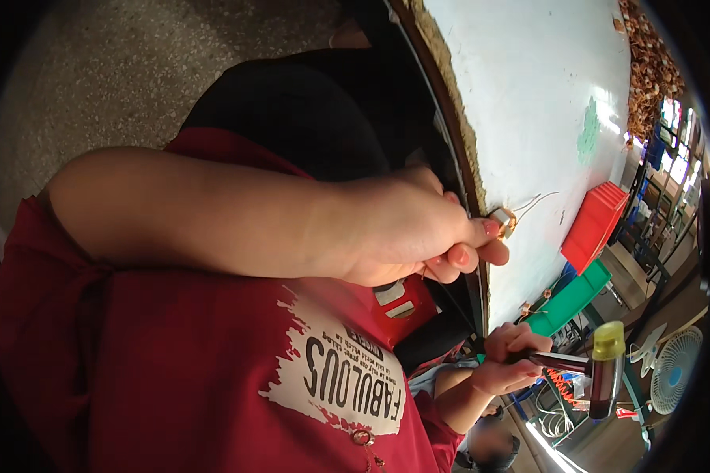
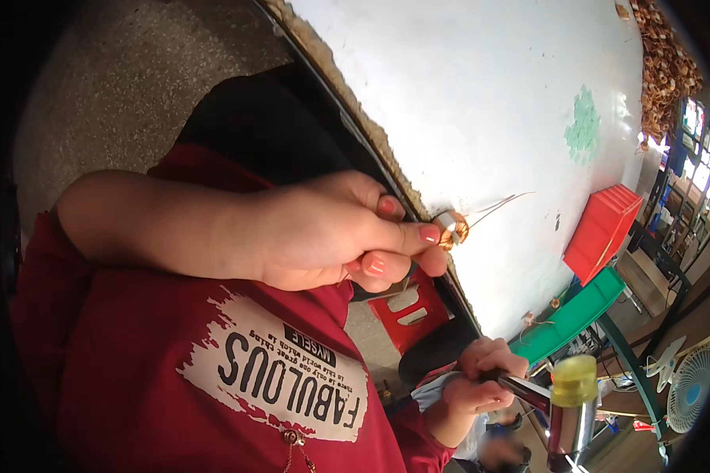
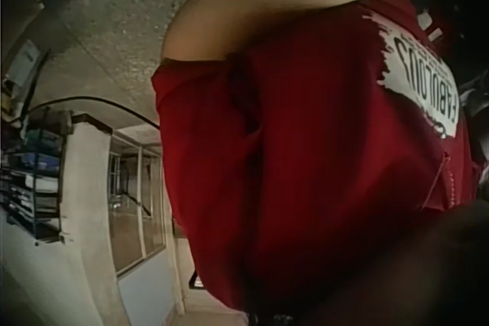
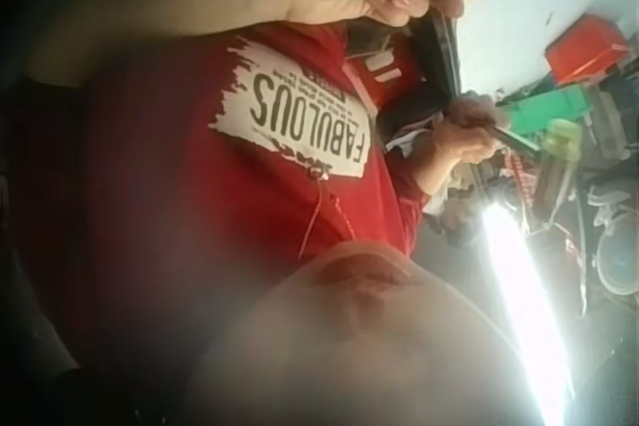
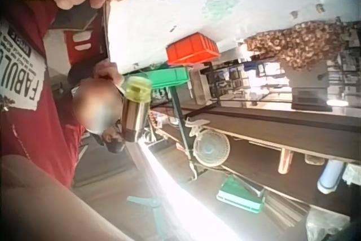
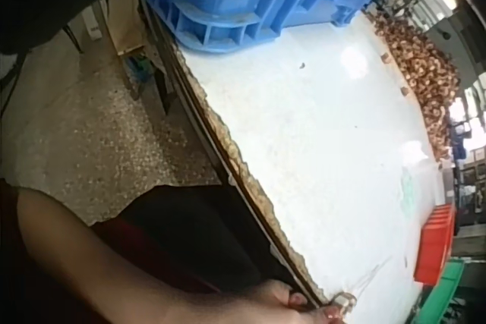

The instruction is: Shaping and assembling small copper wire coils using a rubber mallet and hands at a manual workstation.

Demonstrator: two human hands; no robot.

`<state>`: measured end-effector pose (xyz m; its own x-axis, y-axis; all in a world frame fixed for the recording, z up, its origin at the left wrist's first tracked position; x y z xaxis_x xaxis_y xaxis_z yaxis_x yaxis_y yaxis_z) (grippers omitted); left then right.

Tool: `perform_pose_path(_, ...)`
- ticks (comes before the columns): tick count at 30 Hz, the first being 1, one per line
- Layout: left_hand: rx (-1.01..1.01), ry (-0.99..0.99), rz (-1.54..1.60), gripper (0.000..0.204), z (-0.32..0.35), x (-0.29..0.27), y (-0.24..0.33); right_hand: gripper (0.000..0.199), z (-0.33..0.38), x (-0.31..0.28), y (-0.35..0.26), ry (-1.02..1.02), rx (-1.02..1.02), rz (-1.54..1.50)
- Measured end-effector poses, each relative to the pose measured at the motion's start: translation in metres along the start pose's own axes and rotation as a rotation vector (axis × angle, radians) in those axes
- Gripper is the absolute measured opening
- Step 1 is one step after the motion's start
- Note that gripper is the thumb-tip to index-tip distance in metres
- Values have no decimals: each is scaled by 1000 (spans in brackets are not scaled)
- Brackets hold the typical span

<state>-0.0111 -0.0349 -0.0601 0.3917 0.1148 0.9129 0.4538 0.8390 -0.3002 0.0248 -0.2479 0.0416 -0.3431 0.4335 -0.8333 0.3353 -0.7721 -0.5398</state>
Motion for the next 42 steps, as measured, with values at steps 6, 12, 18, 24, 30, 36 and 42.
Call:
perform_pose_path(6,-2,25,-7,15,0,-2,0,47,-3,5,-6,-120,-14,472)
perform_pose_path(12,3,-32,2,15,1,-1,-2,45,3,-1,0,19,-134,203)
perform_pose_path(18,-1,12,5,15,1,-2,1,43,-3,6,-10,-92,-59,534)
perform_pose_path(24,1,-9,-6,15,0,-2,0,44,0,7,-6,-54,-73,515)
perform_pose_path(30,9,3,-17,16,2,-2,0,47,3,13,-3,-134,80,419)
perform_pose_path(36,-13,12,54,16,-3,-4,0,52,5,-6,12,88,-99,431)
perform_pose_path(42,1,-29,-44,14,3,0,2,53,0,14,-6,-99,14,529)
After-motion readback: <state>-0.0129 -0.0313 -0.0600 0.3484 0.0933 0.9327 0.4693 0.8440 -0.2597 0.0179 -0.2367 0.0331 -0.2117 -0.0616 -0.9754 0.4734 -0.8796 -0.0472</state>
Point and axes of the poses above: each hand's wrist, its own z-axis away from the middle knuckle, its own x-axis out of the palm, y = z × x, the point moved 3 cm from there along -z, towards the middle knuckle, and after that the axes turned 11 degrees about z, right-handed, at the moved point
